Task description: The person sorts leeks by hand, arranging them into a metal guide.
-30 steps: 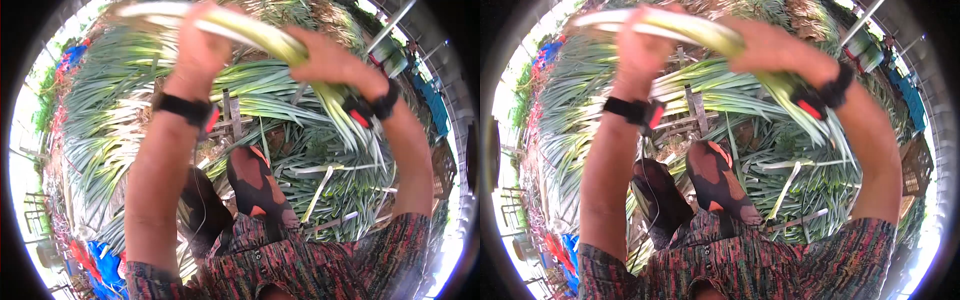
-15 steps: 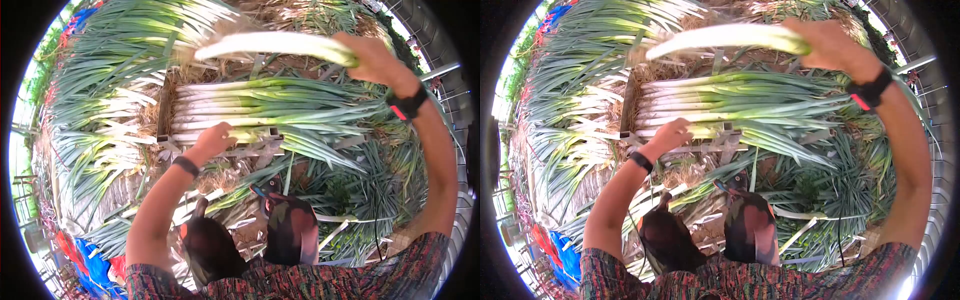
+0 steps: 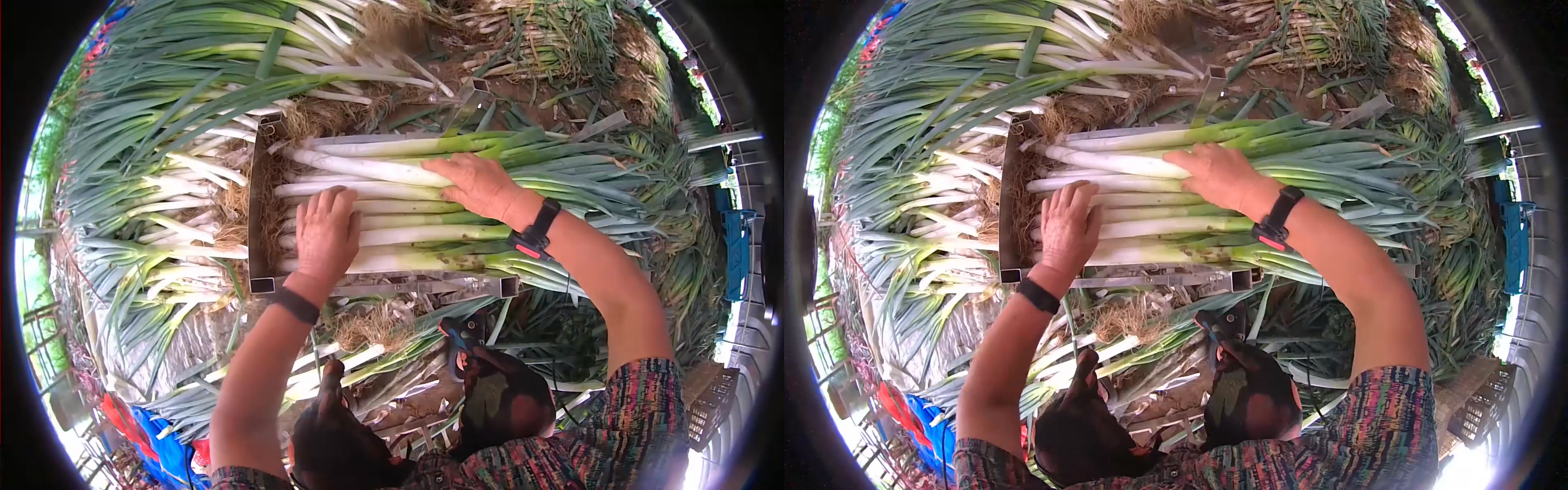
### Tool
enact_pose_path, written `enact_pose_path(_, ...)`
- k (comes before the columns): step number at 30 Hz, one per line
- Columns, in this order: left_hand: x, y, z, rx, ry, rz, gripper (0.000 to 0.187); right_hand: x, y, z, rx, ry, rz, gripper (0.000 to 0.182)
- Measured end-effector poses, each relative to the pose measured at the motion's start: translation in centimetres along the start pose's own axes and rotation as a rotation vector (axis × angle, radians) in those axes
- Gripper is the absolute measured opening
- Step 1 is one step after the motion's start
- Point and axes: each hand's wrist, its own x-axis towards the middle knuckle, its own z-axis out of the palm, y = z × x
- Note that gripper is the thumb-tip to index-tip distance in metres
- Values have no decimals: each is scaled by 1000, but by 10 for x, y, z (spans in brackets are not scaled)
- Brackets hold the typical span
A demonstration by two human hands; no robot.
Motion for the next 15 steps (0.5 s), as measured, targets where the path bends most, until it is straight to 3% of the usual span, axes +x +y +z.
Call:
enact_pose_path(3, 11, 8, 10, 76, -18, -63, 32, 0, 8, -14, 73, -28, -18, 54)
enact_pose_path(5, 12, 11, 8, 101, 18, -55, 31, 8, 17, -45, 287, -143, 80, 52)
enact_pose_path(8, 11, -3, 9, -269, 119, -264, 26, -1, 21, -91, 370, -207, 183, 48)
enact_pose_path(10, 19, -12, 11, -976, 337, -549, 18, -13, 22, -114, 308, -146, 147, 46)
enact_pose_path(15, 43, -6, -31, -1134, 461, -628, 24, -70, -18, -148, -38, 69, -57, 49)
